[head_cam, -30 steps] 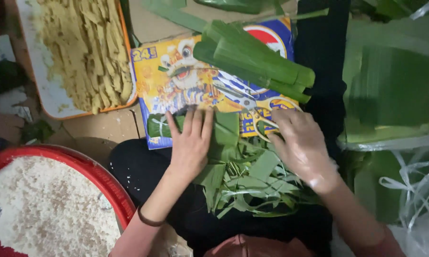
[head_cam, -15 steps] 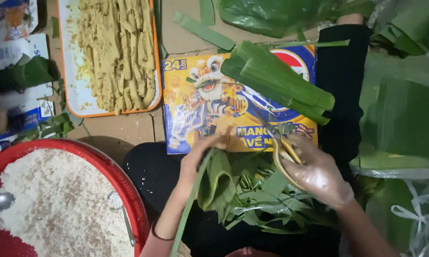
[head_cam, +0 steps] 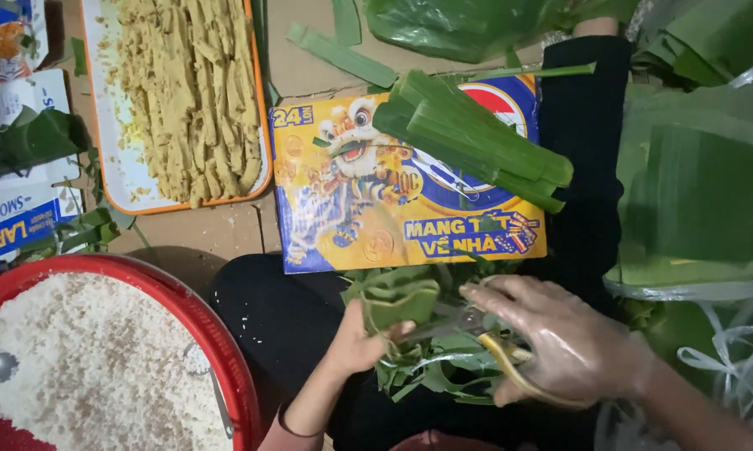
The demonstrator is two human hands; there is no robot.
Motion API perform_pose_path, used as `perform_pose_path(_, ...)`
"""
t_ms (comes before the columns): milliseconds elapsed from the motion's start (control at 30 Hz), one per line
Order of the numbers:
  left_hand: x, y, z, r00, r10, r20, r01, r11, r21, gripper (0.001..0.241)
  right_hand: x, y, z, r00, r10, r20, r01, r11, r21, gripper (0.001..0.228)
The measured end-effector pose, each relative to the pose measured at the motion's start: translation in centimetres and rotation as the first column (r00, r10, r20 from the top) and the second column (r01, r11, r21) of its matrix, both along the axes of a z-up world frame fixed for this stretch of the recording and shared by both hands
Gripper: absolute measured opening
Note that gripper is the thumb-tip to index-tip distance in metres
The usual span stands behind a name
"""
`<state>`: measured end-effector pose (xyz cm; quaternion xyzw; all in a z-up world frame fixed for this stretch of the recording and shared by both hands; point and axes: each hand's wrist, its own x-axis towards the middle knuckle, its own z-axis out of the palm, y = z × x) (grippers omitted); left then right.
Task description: Assembling traditional rice cakes by layering rice and filling inside banana leaves, then folding and tying them.
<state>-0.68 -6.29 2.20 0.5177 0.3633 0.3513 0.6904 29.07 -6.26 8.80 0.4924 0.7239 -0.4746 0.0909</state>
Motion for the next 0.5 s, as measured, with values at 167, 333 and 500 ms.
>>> perform_pose_path(167, -0.8, -1.0, -2.0, 0.992, -0.060, -0.110, 0.071, 0.992, 0.100, 0.034, -0.5, -0.5, -1.2, 0.996, 0.006, -0.085, 0.002, 0.995, 0.102, 0.065)
perform_pose_path(333, -0.4, -0.8, -0.9, 0.991, -0.131, -0.014, 0.129, 0.986, -0.104, 0.009, 0.3, -1.9, -2.9, 0.948, 0.109, -0.299, 0.016, 0.922, 0.387, 0.048)
perform_pose_path(500, 1.2, -1.1, -2.1, 0.953, -0.295, -0.067, 0.302, 0.938, 0.168, 0.013, -0.8, -2.6, -3.1, 0.980, 0.111, -0.166, -0.050, 0.941, 0.336, 0.069)
